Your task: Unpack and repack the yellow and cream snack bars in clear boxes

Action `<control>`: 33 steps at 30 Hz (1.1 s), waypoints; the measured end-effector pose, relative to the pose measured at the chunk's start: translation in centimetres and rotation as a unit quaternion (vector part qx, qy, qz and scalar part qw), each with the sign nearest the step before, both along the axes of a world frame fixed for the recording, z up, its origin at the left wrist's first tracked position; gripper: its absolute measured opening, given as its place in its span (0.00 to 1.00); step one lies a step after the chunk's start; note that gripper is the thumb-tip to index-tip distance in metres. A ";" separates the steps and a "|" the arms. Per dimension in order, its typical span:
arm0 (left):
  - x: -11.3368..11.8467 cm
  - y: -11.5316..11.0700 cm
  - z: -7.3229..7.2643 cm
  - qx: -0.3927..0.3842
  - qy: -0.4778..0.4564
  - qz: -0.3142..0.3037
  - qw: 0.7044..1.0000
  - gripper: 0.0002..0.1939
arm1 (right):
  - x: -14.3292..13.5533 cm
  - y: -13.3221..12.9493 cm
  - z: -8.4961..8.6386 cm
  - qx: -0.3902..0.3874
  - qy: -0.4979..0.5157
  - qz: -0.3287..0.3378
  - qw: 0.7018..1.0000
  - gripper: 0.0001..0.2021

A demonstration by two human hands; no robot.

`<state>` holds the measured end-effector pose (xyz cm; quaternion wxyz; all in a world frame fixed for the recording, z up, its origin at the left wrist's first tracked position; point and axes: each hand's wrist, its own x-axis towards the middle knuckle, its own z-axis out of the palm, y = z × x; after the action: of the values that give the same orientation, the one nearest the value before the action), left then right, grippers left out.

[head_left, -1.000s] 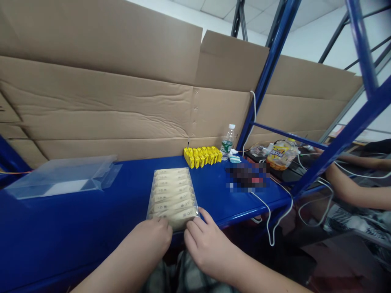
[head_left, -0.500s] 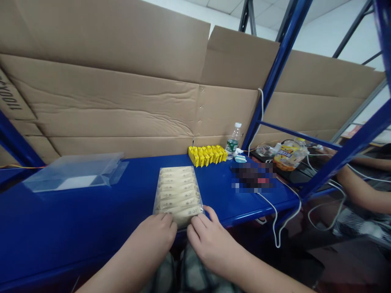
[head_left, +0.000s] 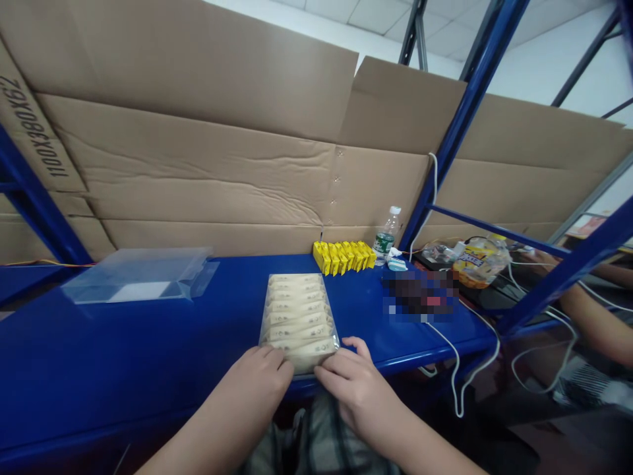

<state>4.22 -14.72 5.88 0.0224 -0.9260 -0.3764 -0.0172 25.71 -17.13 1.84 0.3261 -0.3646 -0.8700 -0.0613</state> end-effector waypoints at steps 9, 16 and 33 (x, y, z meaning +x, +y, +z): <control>-0.5 0.2 -0.2 -0.026 -0.029 -0.019 0.999 0.17 | 0.4 -0.9 1.1 0.064 -0.030 -0.011 0.997 0.13; -0.7 0.6 0.4 -0.010 -0.046 -0.020 0.999 0.13 | 1.1 -0.3 0.6 0.074 0.009 -0.027 0.997 0.15; -4.1 1.7 -3.0 0.029 -0.317 0.013 0.948 0.08 | 1.9 0.1 -3.1 -0.079 0.185 -0.169 0.965 0.16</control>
<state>0.08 -12.98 2.85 -0.0709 -0.8669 -0.3753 -0.3204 27.66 -17.07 -1.25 0.4361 -0.5356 -0.7229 0.0220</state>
